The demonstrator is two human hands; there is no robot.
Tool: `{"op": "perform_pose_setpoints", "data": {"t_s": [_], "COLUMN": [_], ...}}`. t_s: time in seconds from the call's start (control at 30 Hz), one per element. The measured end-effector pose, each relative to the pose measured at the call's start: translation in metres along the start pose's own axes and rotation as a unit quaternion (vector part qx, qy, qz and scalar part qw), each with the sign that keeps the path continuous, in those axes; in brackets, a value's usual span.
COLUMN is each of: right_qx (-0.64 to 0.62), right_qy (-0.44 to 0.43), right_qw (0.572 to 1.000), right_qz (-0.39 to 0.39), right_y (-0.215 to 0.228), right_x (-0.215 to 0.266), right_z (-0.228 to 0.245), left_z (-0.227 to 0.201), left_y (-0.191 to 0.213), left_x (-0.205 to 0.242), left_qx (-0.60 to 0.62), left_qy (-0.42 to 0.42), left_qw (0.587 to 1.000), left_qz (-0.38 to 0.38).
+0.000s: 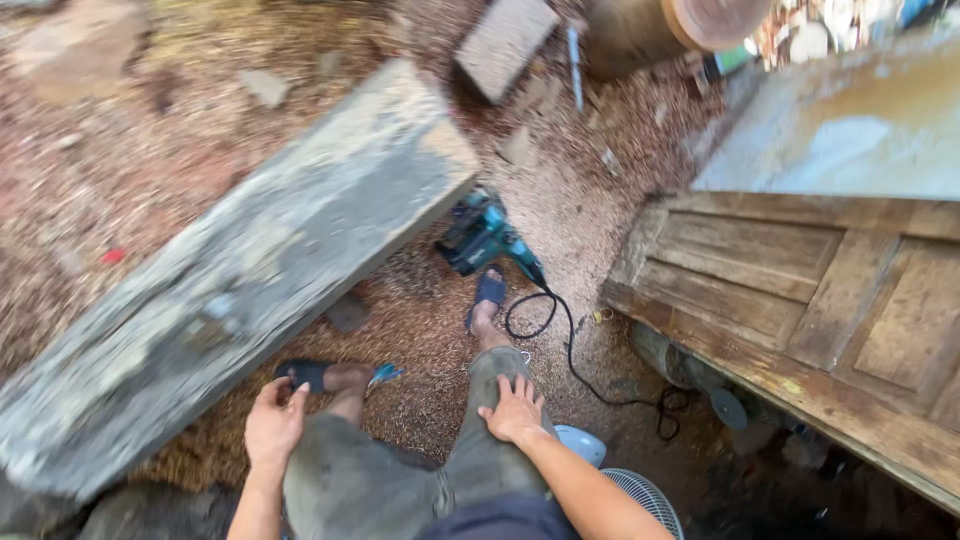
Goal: Measure a large piece of lumber with a tape measure and shape/plane it using an electric planer.
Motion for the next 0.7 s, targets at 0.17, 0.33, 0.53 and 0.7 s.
{"op": "perform_pose_setpoints", "data": {"t_s": [0.17,0.33,0.53,0.7], "right_qx": [-0.156,-0.243,-0.31,-0.333], "right_qy": [-0.113,-0.125,-0.123,-0.099], "right_qw": [0.972,0.96,0.943,0.937], "right_qz": [0.134,0.066,0.023,0.028], "right_y": [-0.008,-0.025,-0.078,-0.074], "right_x": [-0.054,-0.079,-0.093,-0.105], "right_z": [-0.103,-0.157,-0.196,-0.209], "left_z": [-0.182,-0.277,-0.328,-0.308], "left_y": [-0.177,-0.397,-0.48,-0.523], "left_x": [-0.044,-0.146,-0.179,-0.256], "left_qx": [-0.056,-0.124,-0.144,-0.336], "left_qy": [-0.12,-0.284,-0.165,-0.161], "left_qw": [0.983,0.94,0.971,0.905], "left_qz": [0.124,0.146,0.097,0.205]}}
Point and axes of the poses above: each hand's wrist, its own x-axis away from the middle knuckle, its own y-axis out of the back of the hand, z = x × y, the point moved 2 cm from there along -x, towards the middle knuckle, and after that the axes turned 8 degrees about y, right-handed, at the moved point
